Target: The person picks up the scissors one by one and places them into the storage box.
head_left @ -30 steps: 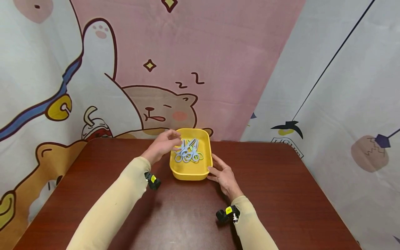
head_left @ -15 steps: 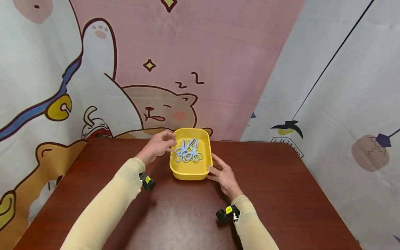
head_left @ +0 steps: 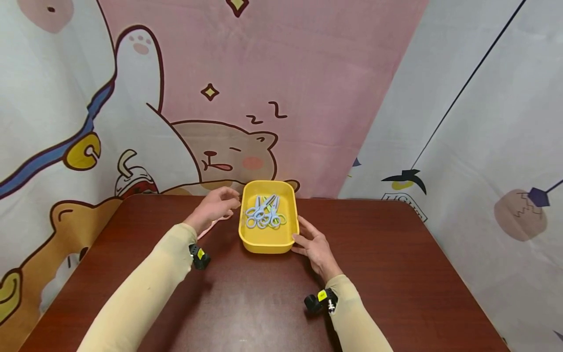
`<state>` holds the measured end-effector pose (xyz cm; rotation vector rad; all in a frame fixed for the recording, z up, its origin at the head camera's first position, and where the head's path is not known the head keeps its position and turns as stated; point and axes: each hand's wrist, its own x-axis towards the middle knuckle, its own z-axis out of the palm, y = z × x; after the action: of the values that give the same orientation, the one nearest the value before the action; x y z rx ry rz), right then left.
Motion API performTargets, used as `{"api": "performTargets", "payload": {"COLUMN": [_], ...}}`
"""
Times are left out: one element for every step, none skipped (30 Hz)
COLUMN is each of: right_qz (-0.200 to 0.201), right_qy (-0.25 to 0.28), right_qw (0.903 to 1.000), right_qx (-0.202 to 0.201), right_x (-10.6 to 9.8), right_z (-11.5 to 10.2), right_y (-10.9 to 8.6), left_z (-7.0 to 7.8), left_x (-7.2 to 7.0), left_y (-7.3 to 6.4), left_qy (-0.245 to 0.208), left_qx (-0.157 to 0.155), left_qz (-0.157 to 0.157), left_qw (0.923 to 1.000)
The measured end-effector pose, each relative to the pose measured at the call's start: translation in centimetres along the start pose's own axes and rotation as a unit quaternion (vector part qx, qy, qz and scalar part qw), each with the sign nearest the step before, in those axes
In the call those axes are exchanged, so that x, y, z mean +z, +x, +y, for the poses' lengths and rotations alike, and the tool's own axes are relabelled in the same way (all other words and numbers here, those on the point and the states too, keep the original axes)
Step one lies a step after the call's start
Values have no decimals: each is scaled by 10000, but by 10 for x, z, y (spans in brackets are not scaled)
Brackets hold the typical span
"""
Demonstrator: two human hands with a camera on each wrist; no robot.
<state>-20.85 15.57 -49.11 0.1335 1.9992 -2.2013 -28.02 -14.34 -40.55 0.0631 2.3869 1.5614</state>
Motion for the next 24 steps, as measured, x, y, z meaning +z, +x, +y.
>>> {"api": "performTargets", "payload": {"right_qz": [4, 10, 15, 15, 14, 15, 19, 19, 18, 20, 23, 28, 33, 35, 37, 32, 27, 21, 24, 26, 25, 21, 27, 28], "right_qy": [-3, -4, 2, 3, -1, -5, -5, -2, -9, -19, -20, -23, -23, -20, -23, -20, -23, -31, -24, -19, -23, -32, -33, -35], "right_qw": [10000, 10000, 10000, 10000, 10000, 10000, 10000, 10000, 10000, 10000, 10000, 10000, 10000, 10000, 10000, 10000, 10000, 10000, 10000, 10000, 10000, 10000, 10000, 10000], "right_qx": [8, 13, 17, 16, 10, 8, 6, -2, -4, -5, 1, 0, 8, 16, 28, 27, 26, 13, 25, 29, 26, 17, 12, 7], "right_x": [0, 0, 0, 0, 0, 0, 0, 0, 0, 0, 0, 0, 0, 0, 0, 0, 0, 0, 0, 0, 0, 0, 0, -1], "right_z": [0, 0, 0, 0, 0, 0, 0, 1, 1, 1, 1, 1, 1, 1, 1, 1, 1, 1, 1, 1, 1, 1, 1, 1], "right_y": [0, 0, 0, 0, 0, 0, 0, 0, 0, 0, 0, 0, 0, 0, 0, 0, 0, 0, -1, -1, 0, -1, -1, 0], "left_z": [-1, -2, -4, -5, -6, -8, -9, -10, -11, -12, -14, -15, -16, -18, -19, -21, -22, -24, -25, -26, -28, -29, -29, -30], "left_x": [-1, -2, -3, -4, -5, -6, -7, -8, -9, -10, -11, -12, -12, -13, -14, -14, -15, -15, -15, -16, -16, -17, -17, -17], "left_y": [0, -1, -1, -2, -2, -2, -2, -2, -2, -1, -1, 0, 0, 1, 1, 1, 1, 1, 2, 2, 3, 3, 4, 5], "left_qy": [-8, -23, -10, 23, 91, 164, 275, 337, 433, 508, 579, 635, 674, 684, 733, 750, 769, 790, 808, 824, 856, 888, 926, 958], "left_qx": [-3, -4, 1, 13, 29, 23, 28, 22, -9, -30, -53, -77, -86, -132, -145, -154, -164, -179, -196, -216, -223, -243, -259, -274], "left_qz": [-2, -16, -21, -16, -5, 10, 30, 42, 64, 94, 117, 148, 157, 168, 186, 199, 196, 195, 192, 197, 200, 200, 195, 185], "left_qw": [10000, 10000, 10000, 10000, 10000, 9999, 9996, 9994, 9990, 9987, 9982, 9978, 9976, 9974, 9970, 9969, 9967, 9965, 9964, 9962, 9959, 9956, 9952, 9949]}}
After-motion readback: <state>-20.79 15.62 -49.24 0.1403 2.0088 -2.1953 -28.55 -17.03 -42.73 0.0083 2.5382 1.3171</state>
